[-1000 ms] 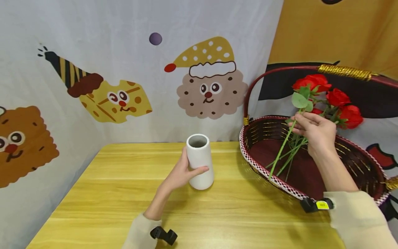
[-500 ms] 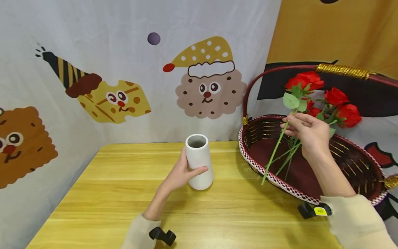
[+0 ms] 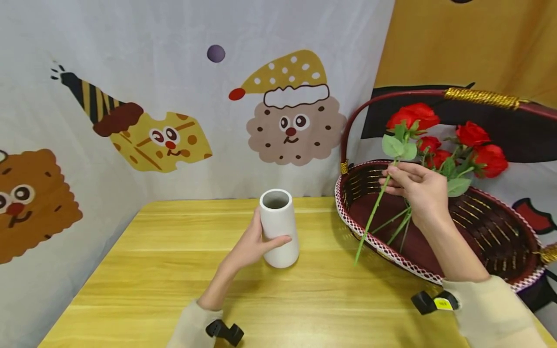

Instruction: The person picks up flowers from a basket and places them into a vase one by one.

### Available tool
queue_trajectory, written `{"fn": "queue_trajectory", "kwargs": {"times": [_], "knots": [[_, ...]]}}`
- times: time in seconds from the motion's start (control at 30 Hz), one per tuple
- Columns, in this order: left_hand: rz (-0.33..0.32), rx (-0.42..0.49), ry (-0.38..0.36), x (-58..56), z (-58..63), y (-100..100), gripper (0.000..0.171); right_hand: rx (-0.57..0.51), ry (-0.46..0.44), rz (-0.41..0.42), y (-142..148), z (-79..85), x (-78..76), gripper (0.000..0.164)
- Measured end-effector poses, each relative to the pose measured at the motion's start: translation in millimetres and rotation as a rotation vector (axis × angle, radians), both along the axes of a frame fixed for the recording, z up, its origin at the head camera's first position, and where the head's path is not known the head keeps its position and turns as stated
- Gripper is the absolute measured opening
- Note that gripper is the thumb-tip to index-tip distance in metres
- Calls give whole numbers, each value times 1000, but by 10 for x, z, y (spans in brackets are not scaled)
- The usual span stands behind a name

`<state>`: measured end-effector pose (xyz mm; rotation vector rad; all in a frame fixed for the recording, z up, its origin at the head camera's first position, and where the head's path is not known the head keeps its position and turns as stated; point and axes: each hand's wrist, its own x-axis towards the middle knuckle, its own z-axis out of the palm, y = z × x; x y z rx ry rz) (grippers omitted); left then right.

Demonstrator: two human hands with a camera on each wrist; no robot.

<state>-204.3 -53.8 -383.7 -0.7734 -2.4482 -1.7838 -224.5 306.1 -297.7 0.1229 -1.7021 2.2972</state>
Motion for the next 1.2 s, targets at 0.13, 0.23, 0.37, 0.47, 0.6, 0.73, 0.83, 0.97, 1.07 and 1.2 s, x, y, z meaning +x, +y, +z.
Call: {"fn": "queue_trajectory", "kwargs": {"times": [0.13,0.23,0.37,0.47,0.6,0.73,0.83,0.97,1.07,1.2], "knots": [[2,0,7,-100,-159,-8,94,26,3,6,-74,10,14,17],[6,-6,18,-205,-325,-12,97,45,8,6,-126,16,15,17],[-2,-8,24,-241,-387,-20,98,69,23,7,-196,27,18,15],[-9,-10,28,-240,-388,-26,99,74,34,18,-249,38,28,14],[-16,-12,36,-244,-392,-30,99,89,35,36,-316,49,47,14],[-20,-17,34,-250,-402,-34,99,114,44,44,-380,60,63,15],[-18,-21,26,-245,-399,-40,98,122,53,50,-425,74,66,17],[-19,-19,21,-237,-394,-46,98,142,59,52,-474,90,59,20],[-22,-19,20,-237,-396,-50,97,172,63,49,-502,101,49,19],[-23,-24,16,-239,-402,-55,96,176,71,50,-546,128,22,16]]}}
